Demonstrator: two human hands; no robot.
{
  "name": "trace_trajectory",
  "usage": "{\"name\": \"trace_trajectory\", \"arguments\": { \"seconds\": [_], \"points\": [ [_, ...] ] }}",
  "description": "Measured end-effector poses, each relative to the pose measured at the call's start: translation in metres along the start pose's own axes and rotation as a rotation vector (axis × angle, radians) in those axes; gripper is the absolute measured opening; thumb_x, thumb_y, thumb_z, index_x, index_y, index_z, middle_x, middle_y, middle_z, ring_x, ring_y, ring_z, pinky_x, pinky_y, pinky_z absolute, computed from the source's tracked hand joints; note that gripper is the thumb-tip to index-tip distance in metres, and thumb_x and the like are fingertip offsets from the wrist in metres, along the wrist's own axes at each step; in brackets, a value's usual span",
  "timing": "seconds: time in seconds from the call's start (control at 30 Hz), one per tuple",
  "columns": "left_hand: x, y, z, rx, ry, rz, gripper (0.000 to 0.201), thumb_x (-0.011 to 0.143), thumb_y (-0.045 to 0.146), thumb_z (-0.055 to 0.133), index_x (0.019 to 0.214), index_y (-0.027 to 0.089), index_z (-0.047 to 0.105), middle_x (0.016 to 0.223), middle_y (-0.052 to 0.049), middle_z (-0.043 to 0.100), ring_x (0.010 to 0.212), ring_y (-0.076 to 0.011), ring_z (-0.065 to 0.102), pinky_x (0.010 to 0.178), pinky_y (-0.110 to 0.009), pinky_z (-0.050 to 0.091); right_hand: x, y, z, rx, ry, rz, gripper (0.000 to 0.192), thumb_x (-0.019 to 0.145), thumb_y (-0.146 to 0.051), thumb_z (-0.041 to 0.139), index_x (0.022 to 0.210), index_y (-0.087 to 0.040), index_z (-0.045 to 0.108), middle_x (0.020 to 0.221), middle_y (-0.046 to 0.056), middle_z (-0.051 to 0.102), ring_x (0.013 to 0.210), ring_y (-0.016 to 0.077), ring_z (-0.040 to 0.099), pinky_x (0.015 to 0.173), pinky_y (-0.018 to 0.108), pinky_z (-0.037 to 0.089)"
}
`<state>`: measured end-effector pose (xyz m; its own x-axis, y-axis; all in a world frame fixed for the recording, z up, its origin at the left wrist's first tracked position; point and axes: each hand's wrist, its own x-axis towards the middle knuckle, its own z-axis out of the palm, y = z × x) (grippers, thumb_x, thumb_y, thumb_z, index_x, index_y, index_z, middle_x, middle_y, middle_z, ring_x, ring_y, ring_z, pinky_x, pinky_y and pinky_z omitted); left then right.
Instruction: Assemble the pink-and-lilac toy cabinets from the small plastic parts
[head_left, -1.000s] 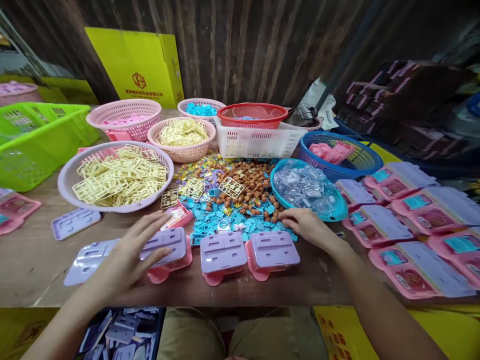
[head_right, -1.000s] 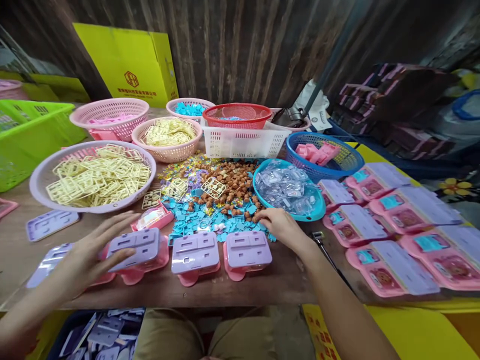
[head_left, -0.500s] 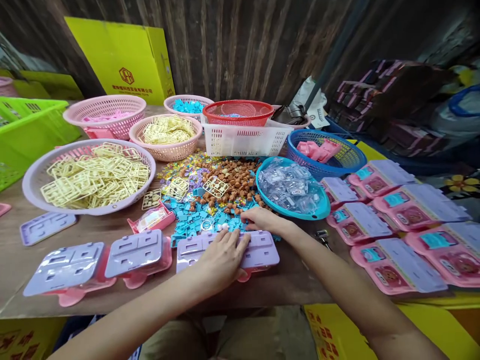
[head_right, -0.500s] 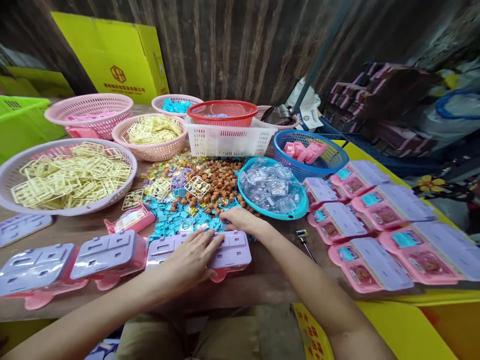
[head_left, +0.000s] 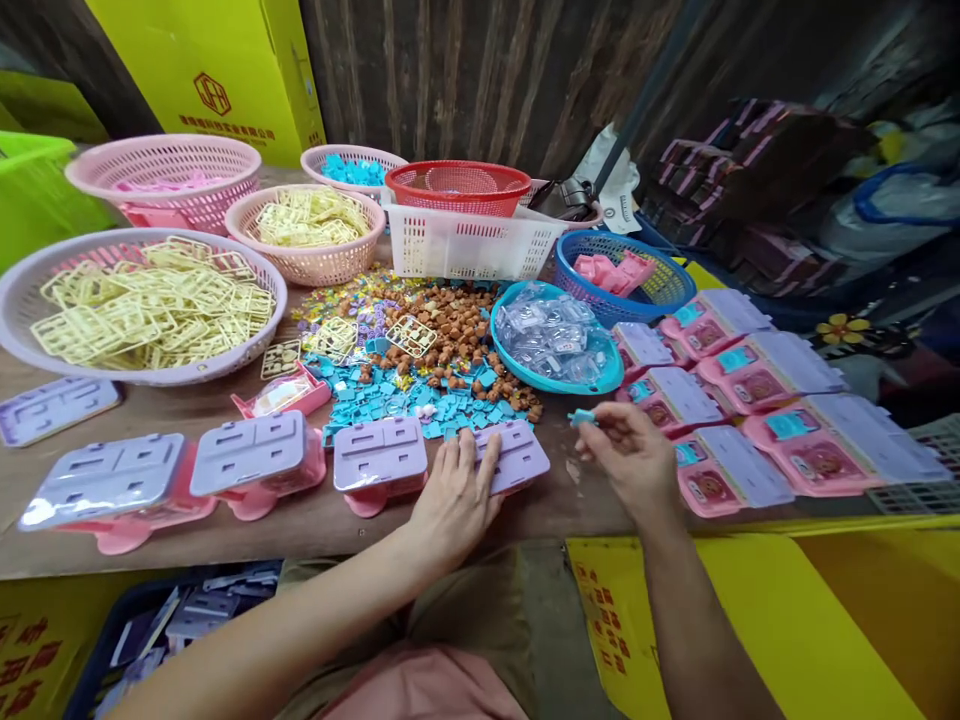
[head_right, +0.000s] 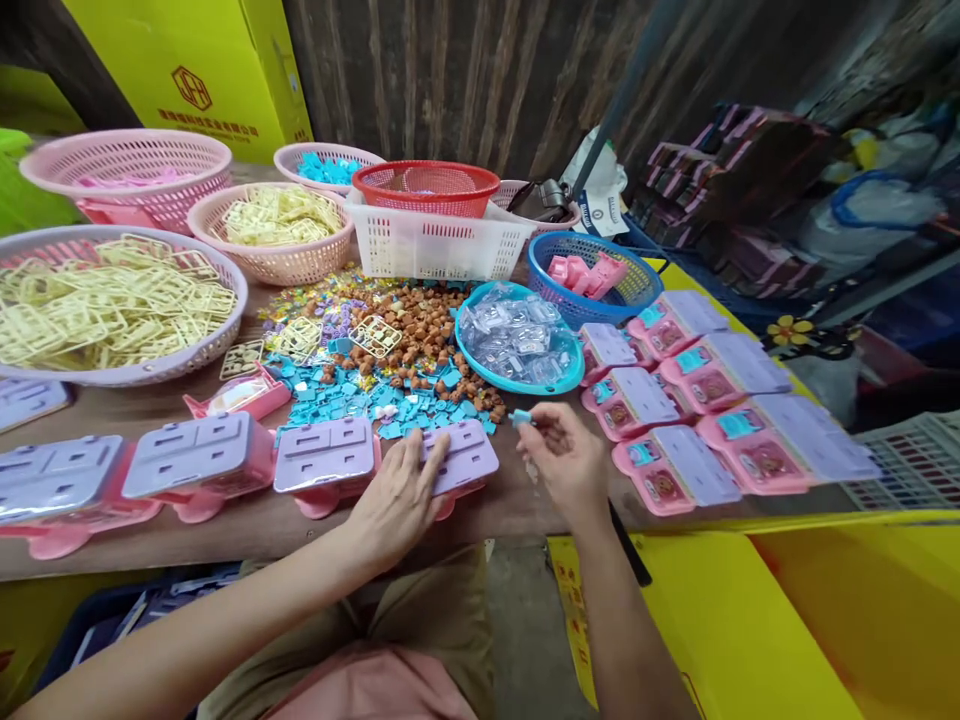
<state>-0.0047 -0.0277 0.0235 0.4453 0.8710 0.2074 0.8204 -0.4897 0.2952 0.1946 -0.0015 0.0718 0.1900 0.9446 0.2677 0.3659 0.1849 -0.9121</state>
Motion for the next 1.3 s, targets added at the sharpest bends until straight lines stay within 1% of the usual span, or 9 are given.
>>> {"name": "trace_trajectory", "arguments": {
  "seconds": [0.07,0.13,0.2,0.3,0.47,0.83,0.97,1.17,1.3],
  "points": [
    [-0.002,-0.001,0.009,-0.178,0.039,-0.001,0.062,0.082,0.028,0.051,0.136,0.012,0.025,0.139,-0.025,0.027,0.127,-0.0357,0.033,0.098,-0.051,0.034,-0.033,0.009,-0.002,0.082,0.025,0.115,0.028,0.069,-0.041,0.068,0.081,-0.019,0.056,0.059,-0.003,0.059,0.05,0.0118,0.058,0.046,0.022,0.048],
    [-0.004,-0.005,0.017,-0.34,0.068,0.014,0.059,0.082,0.027,0.051,0.134,0.016,0.026,0.141,-0.022,0.018,0.13,-0.0344,0.026,0.101,-0.051,0.032,-0.062,0.019,0.008,0.133,-0.01,0.215,0.031,0.068,-0.044,0.068,0.077,-0.018,0.055,0.059,-0.001,0.062,0.05,0.0126,0.059,0.047,0.023,0.05],
    [-0.003,-0.011,0.022,-0.489,0.076,0.037,0.056,0.082,0.028,0.052,0.131,0.019,0.029,0.138,-0.017,0.02,0.129,-0.0311,0.027,0.103,-0.048,0.031,-0.085,0.026,0.024,0.151,-0.066,0.277,0.031,0.071,-0.046,0.065,0.077,-0.018,0.055,0.062,0.001,0.064,0.051,0.0126,0.059,0.048,0.024,0.051],
    [0.002,-0.019,0.024,-0.668,0.084,0.036,0.05,0.082,0.034,0.053,0.127,0.021,0.035,0.125,-0.012,0.03,0.119,-0.0252,0.038,0.102,-0.043,0.033,-0.102,0.028,0.048,0.093,-0.104,0.266,0.027,0.079,-0.044,0.057,0.079,-0.018,0.055,0.058,-0.001,0.06,0.05,0.0112,0.057,0.046,0.021,0.047],
    [0.011,-0.023,0.02,-0.786,0.157,-0.04,0.042,0.086,0.039,0.044,0.123,0.02,0.04,0.111,-0.008,0.039,0.107,-0.0219,0.044,0.098,-0.04,0.036,-0.095,0.023,0.065,-0.034,-0.031,0.133,0.023,0.083,-0.041,0.051,0.08,-0.018,0.054,0.055,-0.003,0.055,0.045,0.0096,0.052,0.042,0.019,0.043],
    [0.017,-0.024,0.019,-0.798,0.198,-0.089,0.042,0.086,0.044,0.039,0.119,0.018,0.044,0.104,-0.007,0.043,0.101,-0.022,0.047,0.091,-0.039,0.04,-0.085,0.017,0.071,-0.329,0.004,-0.185,0.02,0.086,-0.032,0.047,0.078,-0.017,0.058,0.061,0.001,0.063,0.048,0.0105,0.056,0.049,0.02,0.042],
    [0.017,-0.025,0.018,-0.789,0.188,-0.087,0.042,0.087,0.045,0.038,0.12,0.019,0.044,0.105,-0.007,0.044,0.101,-0.0213,0.048,0.092,-0.038,0.04,-0.084,0.014,0.075,-0.381,0.032,-0.232,0.019,0.087,-0.029,0.047,0.076,-0.017,0.057,0.059,0.0,0.062,0.045,0.0103,0.056,0.048,0.019,0.041],
    [0.019,-0.025,0.018,-0.795,0.171,-0.109,0.041,0.086,0.042,0.04,0.12,0.019,0.044,0.106,-0.007,0.044,0.1,-0.0208,0.048,0.091,-0.037,0.04,-0.086,0.015,0.084,-0.569,0.159,-0.373,0.023,0.09,-0.026,0.04,0.077,-0.018,0.057,0.062,0.002,0.064,0.049,0.013,0.057,0.053,0.023,0.042],
    [0.02,-0.025,0.016,-0.802,0.154,-0.127,0.04,0.086,0.04,0.04,0.12,0.019,0.044,0.103,-0.006,0.042,0.098,-0.0199,0.048,0.09,-0.036,0.041,-0.086,0.012,0.085,-0.632,0.108,-0.359,0.024,0.091,-0.024,0.038,0.079,-0.017,0.057,0.066,0.004,0.065,0.054,0.0143,0.059,0.055,0.023,0.041]
  ]
}}
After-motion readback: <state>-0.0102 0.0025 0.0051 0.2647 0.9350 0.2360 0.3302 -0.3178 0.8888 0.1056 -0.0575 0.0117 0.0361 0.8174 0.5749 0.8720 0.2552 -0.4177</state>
